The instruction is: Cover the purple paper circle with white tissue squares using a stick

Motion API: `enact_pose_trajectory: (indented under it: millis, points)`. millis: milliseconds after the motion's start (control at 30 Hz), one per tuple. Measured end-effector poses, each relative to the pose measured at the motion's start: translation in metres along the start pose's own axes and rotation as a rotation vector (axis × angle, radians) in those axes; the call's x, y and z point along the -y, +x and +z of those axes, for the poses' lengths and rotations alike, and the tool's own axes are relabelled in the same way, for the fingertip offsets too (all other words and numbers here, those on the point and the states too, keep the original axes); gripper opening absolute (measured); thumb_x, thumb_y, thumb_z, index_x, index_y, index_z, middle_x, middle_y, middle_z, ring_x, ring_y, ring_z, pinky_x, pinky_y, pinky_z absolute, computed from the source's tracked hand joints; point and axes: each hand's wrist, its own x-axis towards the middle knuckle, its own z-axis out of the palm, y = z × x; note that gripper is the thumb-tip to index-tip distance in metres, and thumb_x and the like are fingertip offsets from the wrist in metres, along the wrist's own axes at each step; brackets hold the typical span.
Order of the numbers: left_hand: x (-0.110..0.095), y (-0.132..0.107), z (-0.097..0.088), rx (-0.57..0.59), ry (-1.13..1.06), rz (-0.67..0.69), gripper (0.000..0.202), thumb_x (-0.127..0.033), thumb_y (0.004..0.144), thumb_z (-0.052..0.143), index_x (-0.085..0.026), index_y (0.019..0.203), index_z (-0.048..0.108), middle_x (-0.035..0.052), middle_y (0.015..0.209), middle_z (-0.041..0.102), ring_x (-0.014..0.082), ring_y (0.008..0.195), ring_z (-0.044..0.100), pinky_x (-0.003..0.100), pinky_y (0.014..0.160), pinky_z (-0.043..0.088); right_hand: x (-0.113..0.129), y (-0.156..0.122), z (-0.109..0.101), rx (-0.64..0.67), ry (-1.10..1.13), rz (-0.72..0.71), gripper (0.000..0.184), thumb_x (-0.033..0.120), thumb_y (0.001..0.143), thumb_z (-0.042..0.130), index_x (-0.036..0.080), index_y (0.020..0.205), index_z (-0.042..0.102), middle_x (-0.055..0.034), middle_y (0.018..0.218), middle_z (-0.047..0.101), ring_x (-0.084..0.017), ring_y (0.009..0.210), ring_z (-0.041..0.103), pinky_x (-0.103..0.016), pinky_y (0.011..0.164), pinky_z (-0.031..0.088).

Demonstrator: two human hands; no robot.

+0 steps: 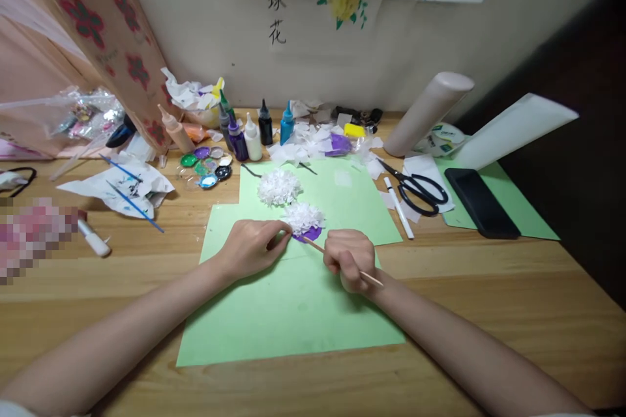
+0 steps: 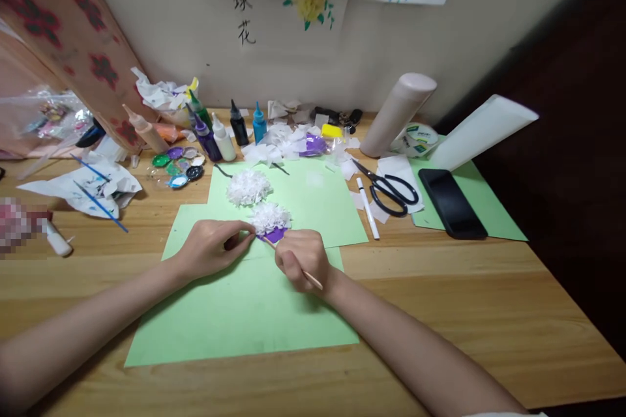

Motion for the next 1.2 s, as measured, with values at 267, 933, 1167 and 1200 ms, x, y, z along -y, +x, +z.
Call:
enact_pose_trajectory:
  millis: [267, 933, 1167, 1200]
  points:
    - [-0.001, 0.003, -0.005, -0.002, -0.011, 0.020, 0.013, -0.022, 0.086, 0.047, -0.022, 0.088, 0.059, -0.0052, 0.053, 0.060, 0.0091, 0.044, 0.053, 0.021, 0.047, 0.033, -0.023, 0.016, -0.033, -0.310, -0.065, 0.234, 0.039, 0.025, 0.094, 0.030, 0.019, 0.058, 0.045, 0.0001, 0.056, 0.048, -0.014, 0.056, 0.045, -0.029, 0.057, 0.035]
    - [0.007, 0.006, -0.006, 0.092, -0.112, -0.511, 0.046, -0.045, 0.093, 0.016, -0.019, 0.056, 0.014, -0.0034, 0.049, 0.020, 0.0113, 0.046, 0.022, 0.027, 0.052, 0.019, -0.082, 0.023, -0.066, 0.077, -0.597, 0.322, 0.016, 0.004, 0.073, 0.049, 0.020, 0.075, 0.049, -0.0046, 0.075, 0.060, -0.021, 0.075, 0.058, -0.032, 0.068, 0.045]
    - [0.013, 0.014, -0.015, 0.186, 0.077, -0.608, 0.051, -0.048, 0.092, 0.015, -0.019, 0.050, 0.020, -0.0005, 0.046, 0.030, 0.0139, 0.046, 0.030, 0.027, 0.053, 0.016, -0.087, 0.022, -0.067, 0.004, -0.490, 0.475, 0.011, 0.021, 0.077, 0.056, 0.020, 0.087, 0.051, -0.0096, 0.096, 0.067, -0.025, 0.088, 0.064, -0.035, 0.073, 0.048]
    - [0.013, 0.015, -0.016, 0.199, 0.106, -0.609, 0.052, -0.047, 0.092, 0.015, -0.019, 0.049, 0.022, 0.0003, 0.046, 0.033, 0.0144, 0.046, 0.034, 0.027, 0.053, 0.016, -0.089, 0.023, -0.069, 0.014, -0.495, 0.487, 0.011, 0.022, 0.077, 0.057, 0.020, 0.087, 0.052, -0.0097, 0.096, 0.068, -0.025, 0.087, 0.065, -0.035, 0.073, 0.048]
